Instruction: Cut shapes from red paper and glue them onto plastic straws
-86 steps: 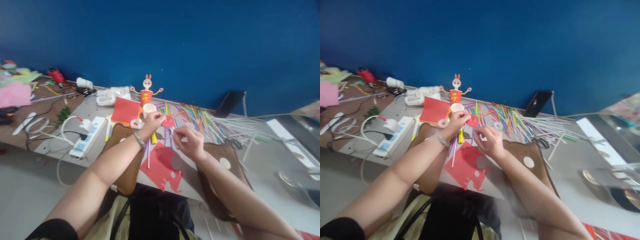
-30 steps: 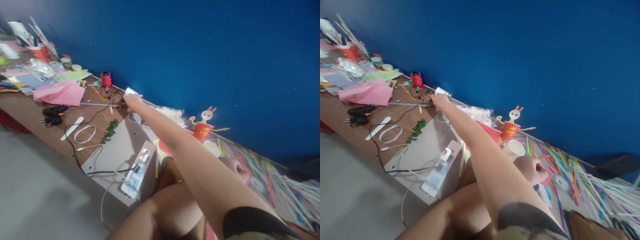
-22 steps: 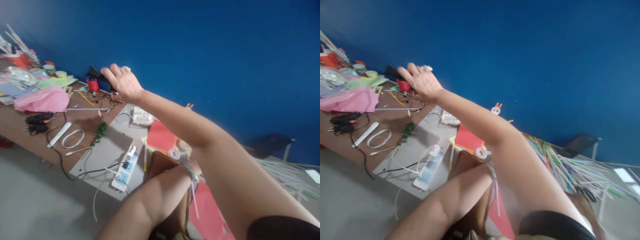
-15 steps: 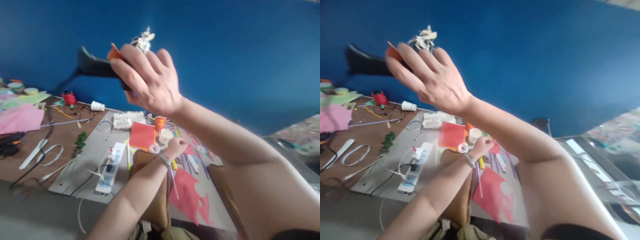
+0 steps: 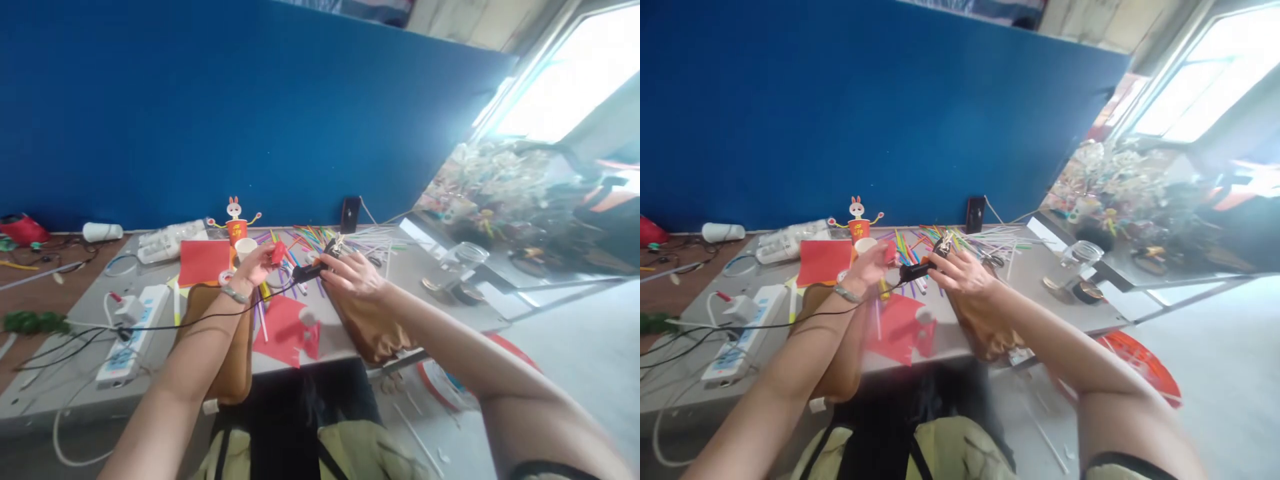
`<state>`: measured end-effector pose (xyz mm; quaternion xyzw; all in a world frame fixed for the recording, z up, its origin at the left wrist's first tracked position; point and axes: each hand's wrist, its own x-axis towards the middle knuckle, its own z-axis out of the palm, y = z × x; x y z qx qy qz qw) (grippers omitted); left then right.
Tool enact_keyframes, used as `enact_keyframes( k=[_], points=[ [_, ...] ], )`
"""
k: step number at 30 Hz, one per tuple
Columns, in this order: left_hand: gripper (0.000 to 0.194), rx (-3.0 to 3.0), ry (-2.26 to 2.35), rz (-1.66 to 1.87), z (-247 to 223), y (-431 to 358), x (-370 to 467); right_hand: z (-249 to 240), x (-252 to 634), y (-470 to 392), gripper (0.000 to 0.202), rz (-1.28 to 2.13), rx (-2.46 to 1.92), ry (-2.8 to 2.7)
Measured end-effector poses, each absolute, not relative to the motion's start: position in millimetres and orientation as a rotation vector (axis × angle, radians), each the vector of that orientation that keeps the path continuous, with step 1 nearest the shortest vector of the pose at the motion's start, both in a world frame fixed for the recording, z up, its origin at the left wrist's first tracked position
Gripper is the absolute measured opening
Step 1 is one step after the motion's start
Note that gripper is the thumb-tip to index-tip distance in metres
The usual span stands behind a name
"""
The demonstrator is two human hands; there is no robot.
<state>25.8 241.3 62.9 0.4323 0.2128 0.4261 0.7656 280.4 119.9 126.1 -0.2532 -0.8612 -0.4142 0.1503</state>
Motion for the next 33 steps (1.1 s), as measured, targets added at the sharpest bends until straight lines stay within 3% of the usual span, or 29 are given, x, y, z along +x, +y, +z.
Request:
enact_keyframes(
  k=[9, 15, 19, 22, 24, 28, 33],
  points=[
    [0.019, 1.269, 0.348, 0.567, 56.4, 220.7, 21.9, 99.4, 283.4, 144.7, 0.031, -0.947, -0.739, -2.732],
    [0.020, 1.503, 0.443, 0.616, 66.2, 216.0, 21.7, 106.3, 269.2, 156.8, 0.034, -0.607, -0.829, -2.763],
    [0.025, 1.410, 0.483, 0.775, 65.8, 218.6, 27.4, 95.7, 258.6, 157.4, 0.021, -0.354, -0.970, -2.443],
    [0.029, 1.304, 0.494, 0.891, 63.4, 219.0, 32.4, 78.1, 244.0, 153.6, 0.026, 0.038, -1.192, -1.883],
    [0.030, 1.259, 0.491, 0.905, 63.3, 215.2, 36.3, 69.2, 230.7, 152.3, 0.036, 0.540, -1.237, -1.558],
    [0.034, 1.207, 0.486, 0.838, 65.3, 203.4, 43.8, 65.6, 204.7, 156.1, 0.053, 1.412, -0.941, -1.169],
    [0.037, 1.162, 0.460, 0.812, 64.8, 200.0, 45.0, 68.3, 190.0, 161.7, 0.048, 1.521, -0.818, -0.916]
  ],
)
